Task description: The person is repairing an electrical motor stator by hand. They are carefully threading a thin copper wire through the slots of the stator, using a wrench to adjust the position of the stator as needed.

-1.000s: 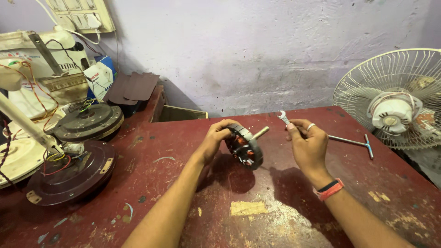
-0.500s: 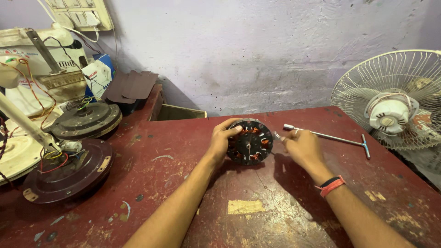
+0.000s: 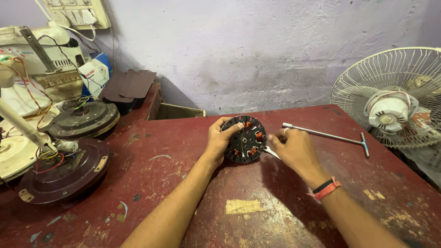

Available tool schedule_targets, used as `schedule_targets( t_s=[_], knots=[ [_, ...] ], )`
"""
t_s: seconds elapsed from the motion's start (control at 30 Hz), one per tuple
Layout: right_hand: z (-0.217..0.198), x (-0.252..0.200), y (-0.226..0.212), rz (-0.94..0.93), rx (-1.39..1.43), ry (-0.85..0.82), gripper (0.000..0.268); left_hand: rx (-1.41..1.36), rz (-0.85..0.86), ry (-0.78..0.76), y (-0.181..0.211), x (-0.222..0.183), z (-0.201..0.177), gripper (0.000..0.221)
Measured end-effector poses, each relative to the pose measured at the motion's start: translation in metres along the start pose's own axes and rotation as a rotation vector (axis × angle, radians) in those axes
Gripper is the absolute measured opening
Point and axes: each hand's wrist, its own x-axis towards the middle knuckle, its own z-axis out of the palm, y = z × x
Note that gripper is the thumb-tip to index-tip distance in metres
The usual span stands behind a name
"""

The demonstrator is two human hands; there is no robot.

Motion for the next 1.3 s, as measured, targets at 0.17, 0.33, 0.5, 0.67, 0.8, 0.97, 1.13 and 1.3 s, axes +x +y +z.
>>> schedule_targets(
  t_s=[0.17,0.33,0.5,0.67,0.8,0.97,1.13,1.3],
  knots=[
    [0.002,-0.02,-0.052,0.093,0.133,-0.179,0.035,0.058,0.027,-0.016,0.012,0.0,0.001,0.033],
    [0.008,-0.034,-0.067,-0.109,0.232,-0.201,0.021,0.109,0.054,-0.035,0.016,-0.003,0.004,0.039],
    [0.001,-0.03,-0.052,-0.033,0.048,-0.315,0.014,0.103,0.161,-0.1,0.011,-0.002,0.002,0.041],
    [-0.008,-0.031,-0.049,0.031,0.117,-0.765,0.023,0.134,0.17,-0.089,0.007,-0.001,-0.001,0.041],
    [-0.014,-0.053,-0.063,0.02,0.167,-1.315,0.013,0.181,0.203,-0.081,0.006,-0.001,-0.001,0.039],
    [-0.014,-0.084,-0.083,-0.66,0.189,-1.456,0.016,0.171,0.202,-0.076,0.0,0.002,-0.005,0.038],
    [-0.025,-0.052,-0.065,-0.055,0.386,-1.482,0.013,0.15,0.243,-0.011,-0.013,0.011,-0.01,0.032],
    [0.007,-0.018,-0.047,0.356,0.669,-0.51,0.037,0.069,0.215,0.013,-0.011,0.014,-0.016,0.025]
  ],
)
